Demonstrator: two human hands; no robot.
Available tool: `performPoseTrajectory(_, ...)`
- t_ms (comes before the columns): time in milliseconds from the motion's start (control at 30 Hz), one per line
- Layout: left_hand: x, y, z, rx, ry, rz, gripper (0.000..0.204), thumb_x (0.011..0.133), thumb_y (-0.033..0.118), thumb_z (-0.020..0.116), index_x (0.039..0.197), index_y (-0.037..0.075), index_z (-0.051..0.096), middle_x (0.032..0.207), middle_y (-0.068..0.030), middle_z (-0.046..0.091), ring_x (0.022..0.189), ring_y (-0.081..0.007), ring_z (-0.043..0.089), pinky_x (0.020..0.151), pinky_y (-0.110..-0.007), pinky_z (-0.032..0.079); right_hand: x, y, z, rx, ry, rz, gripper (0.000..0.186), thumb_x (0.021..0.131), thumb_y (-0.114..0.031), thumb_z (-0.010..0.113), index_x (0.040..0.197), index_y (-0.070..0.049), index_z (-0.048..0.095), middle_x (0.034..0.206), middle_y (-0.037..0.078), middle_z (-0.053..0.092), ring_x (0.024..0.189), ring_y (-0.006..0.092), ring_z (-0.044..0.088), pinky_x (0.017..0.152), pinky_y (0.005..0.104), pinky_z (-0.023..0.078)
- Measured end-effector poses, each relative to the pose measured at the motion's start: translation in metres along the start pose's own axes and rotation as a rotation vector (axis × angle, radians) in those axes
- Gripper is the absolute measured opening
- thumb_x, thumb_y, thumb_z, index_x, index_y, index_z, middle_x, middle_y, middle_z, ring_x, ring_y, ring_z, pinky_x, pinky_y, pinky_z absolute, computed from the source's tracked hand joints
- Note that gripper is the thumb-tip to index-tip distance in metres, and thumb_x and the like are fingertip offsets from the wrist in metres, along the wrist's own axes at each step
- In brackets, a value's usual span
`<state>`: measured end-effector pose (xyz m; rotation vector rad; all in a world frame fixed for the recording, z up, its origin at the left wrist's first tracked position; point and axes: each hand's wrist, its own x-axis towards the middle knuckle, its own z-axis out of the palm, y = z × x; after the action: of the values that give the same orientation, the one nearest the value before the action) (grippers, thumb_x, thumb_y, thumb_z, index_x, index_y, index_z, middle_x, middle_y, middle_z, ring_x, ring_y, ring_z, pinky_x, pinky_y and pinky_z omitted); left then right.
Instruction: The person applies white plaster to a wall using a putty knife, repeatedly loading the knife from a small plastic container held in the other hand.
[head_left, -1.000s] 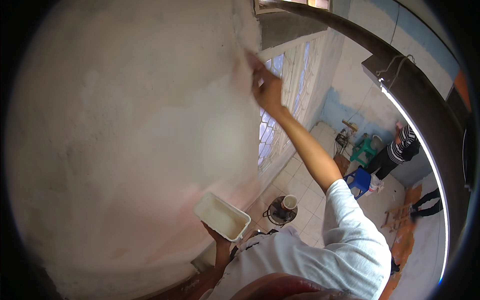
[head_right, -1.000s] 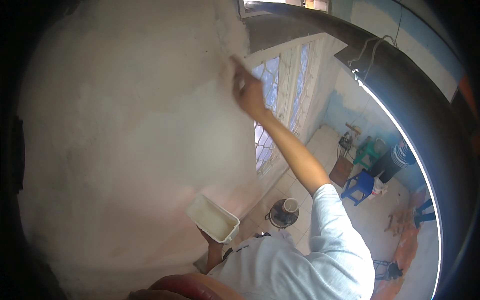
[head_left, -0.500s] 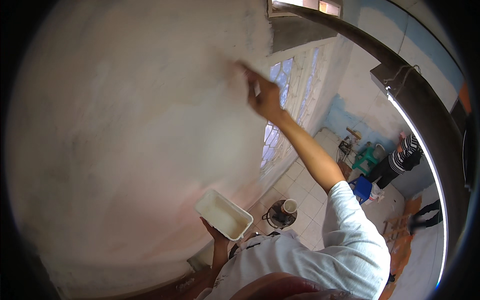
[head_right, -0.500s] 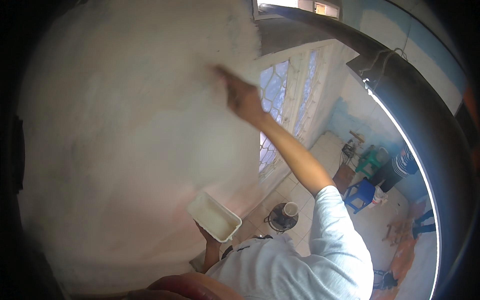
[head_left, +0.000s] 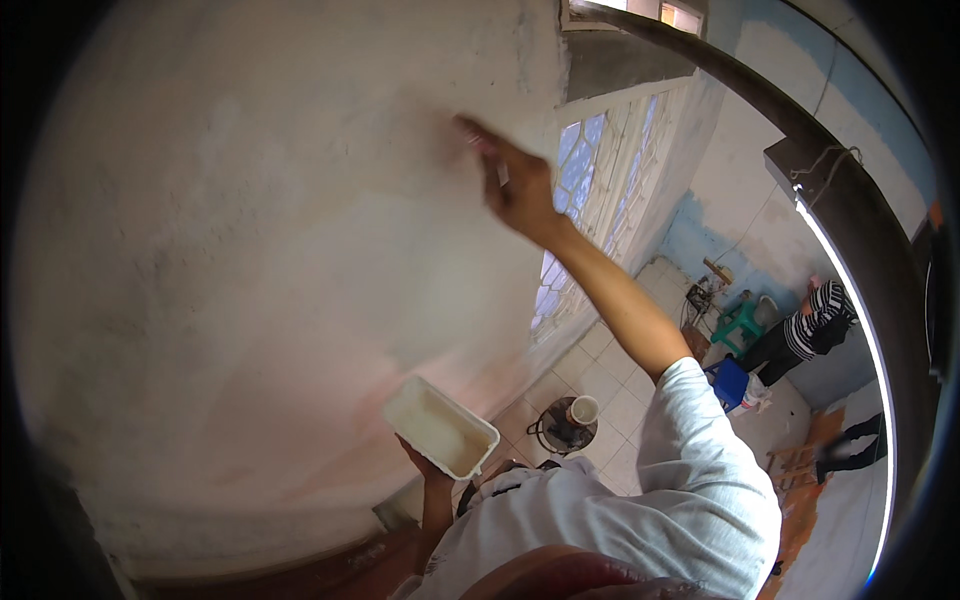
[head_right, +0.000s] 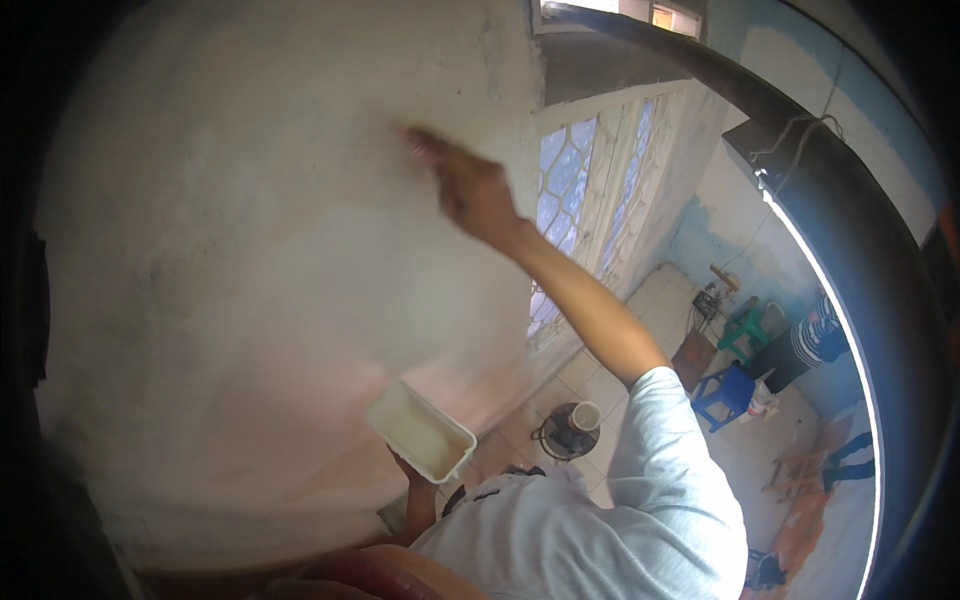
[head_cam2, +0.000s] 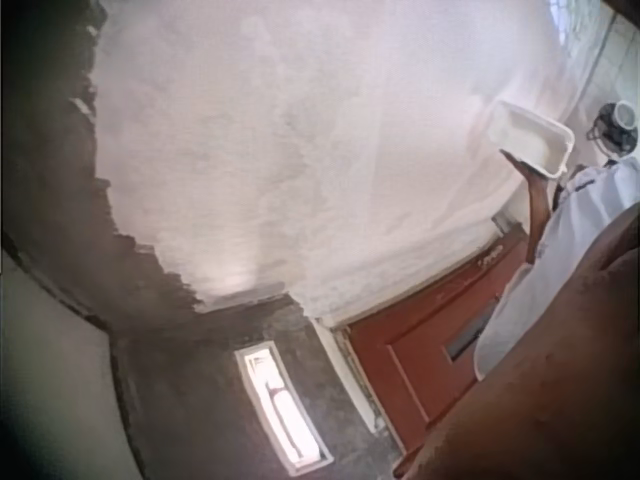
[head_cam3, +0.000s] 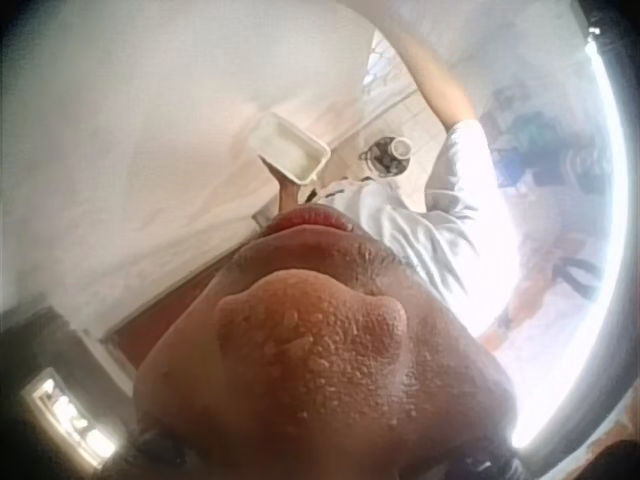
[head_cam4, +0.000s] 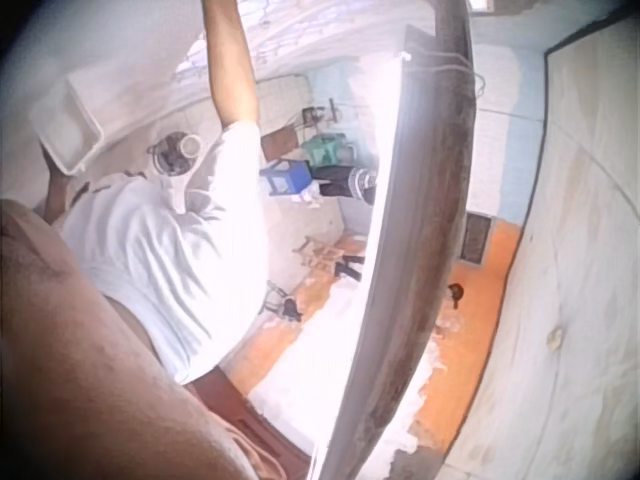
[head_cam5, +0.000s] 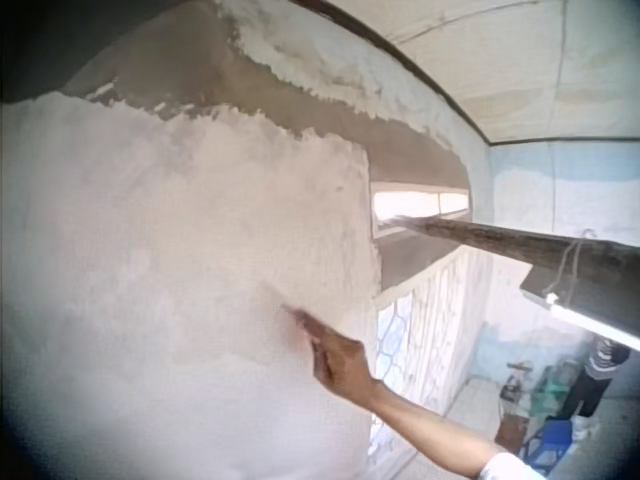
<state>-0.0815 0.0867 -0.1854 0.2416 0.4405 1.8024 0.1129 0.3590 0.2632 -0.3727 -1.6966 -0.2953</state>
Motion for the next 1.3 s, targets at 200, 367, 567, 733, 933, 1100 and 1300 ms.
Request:
performPoseTrajectory(200, -0.003, 0.001, 0.024, 0.057, 0.040, -0.044, 0.072, 0.102, 0.069, 0.033, 0.153, 0.019, 0.040, 0.148, -0.0029, 0.048, 0.134, -0.0258, 0.047, 0.113, -0.046, 0.039, 0.075, 0.121, -0.030, -0.331, 0.270, 0.235, 0.039, 0.099, -0.009, 0.052, 0.137, -0.006, 0.061, 0.112, 0.019, 0.073, 0.084, 0.0340, 0.073, 0.071, 0.0386, 0.058)
performPoseTrajectory(367, 0.005, -0.014, -0.008, 0.026, 0.005, -0.010, 0.073, 0.102, 0.070, 0.029, 0.154, 0.019, 0.038, 0.150, -0.0039, 0.047, 0.134, -0.0263, 0.047, 0.112, -0.048, 0.041, 0.032, 0.027, 0.031, -0.171, 0.041, -0.020, 0.062, 0.078, 0.009, 0.061, 0.139, -0.003, 0.054, 0.141, 0.021, 0.057, 0.103, 0.0357, 0.070, 0.082, 0.0418, 0.061)
performPoseTrajectory(567, 0.016, 0.007, 0.046, 0.043, -0.047, -0.093, 0.072, 0.103, 0.069, 0.028, 0.154, 0.019, 0.037, 0.151, -0.0050, 0.046, 0.135, -0.0265, 0.048, 0.111, -0.049, 0.043, 0.046, 0.015, -0.019, -0.032, -0.037, -0.184, 0.050, 0.081, 0.010, 0.061, 0.129, -0.002, 0.063, 0.126, 0.016, 0.069, 0.107, 0.0320, 0.071, 0.090, 0.0399, 0.059)
performPoseTrajectory(733, 0.020, -0.002, 0.049, 0.018, -0.066, -0.102, 0.072, 0.103, 0.069, 0.027, 0.154, 0.019, 0.037, 0.151, -0.0049, 0.046, 0.135, -0.0259, 0.048, 0.111, -0.048, 0.043, 0.111, 0.111, -0.037, -0.376, 0.337, 0.204, 0.040, 0.094, -0.001, 0.056, 0.133, -0.008, 0.065, 0.112, 0.017, 0.073, 0.091, 0.0361, 0.073, 0.077, 0.0403, 0.059)
performPoseTrajectory(933, 0.016, -0.004, 0.030, -0.009, -0.043, -0.087, 0.070, 0.104, 0.066, 0.026, 0.154, 0.018, 0.037, 0.149, -0.0048, 0.047, 0.133, -0.0258, 0.049, 0.112, -0.047, 0.042, 0.010, 0.042, 0.015, -0.156, -0.051, -0.009, 0.068, 0.081, 0.011, 0.056, 0.146, -0.006, 0.049, 0.136, 0.018, 0.062, 0.113, 0.0371, 0.066, 0.098, 0.0439, 0.055)
performPoseTrajectory(1100, 0.017, 0.002, 0.036, 0.062, -0.042, -0.030, 0.068, 0.106, 0.064, 0.026, 0.153, 0.017, 0.038, 0.148, -0.0047, 0.048, 0.132, -0.0257, 0.050, 0.112, -0.045, 0.042, -0.013, 0.000, -0.010, 0.395, -0.344, 0.145, 0.061, 0.080, 0.022, 0.049, 0.136, 0.000, 0.057, 0.130, 0.016, 0.066, 0.106, 0.0291, 0.071, 0.098, 0.0387, 0.057)
performPoseTrajectory(1300, 0.024, 0.001, 0.051, 0.154, -0.039, 0.008, 0.069, 0.105, 0.064, 0.027, 0.153, 0.016, 0.038, 0.146, -0.0047, 0.050, 0.132, -0.0257, 0.050, 0.113, -0.044, 0.041, 0.136, 0.128, -0.042, -0.168, 0.161, -0.106, 0.050, 0.090, 0.008, 0.047, 0.135, -0.009, 0.063, 0.138, 0.014, 0.063, 0.124, 0.0333, 0.062, 0.108, 0.0402, 0.049)
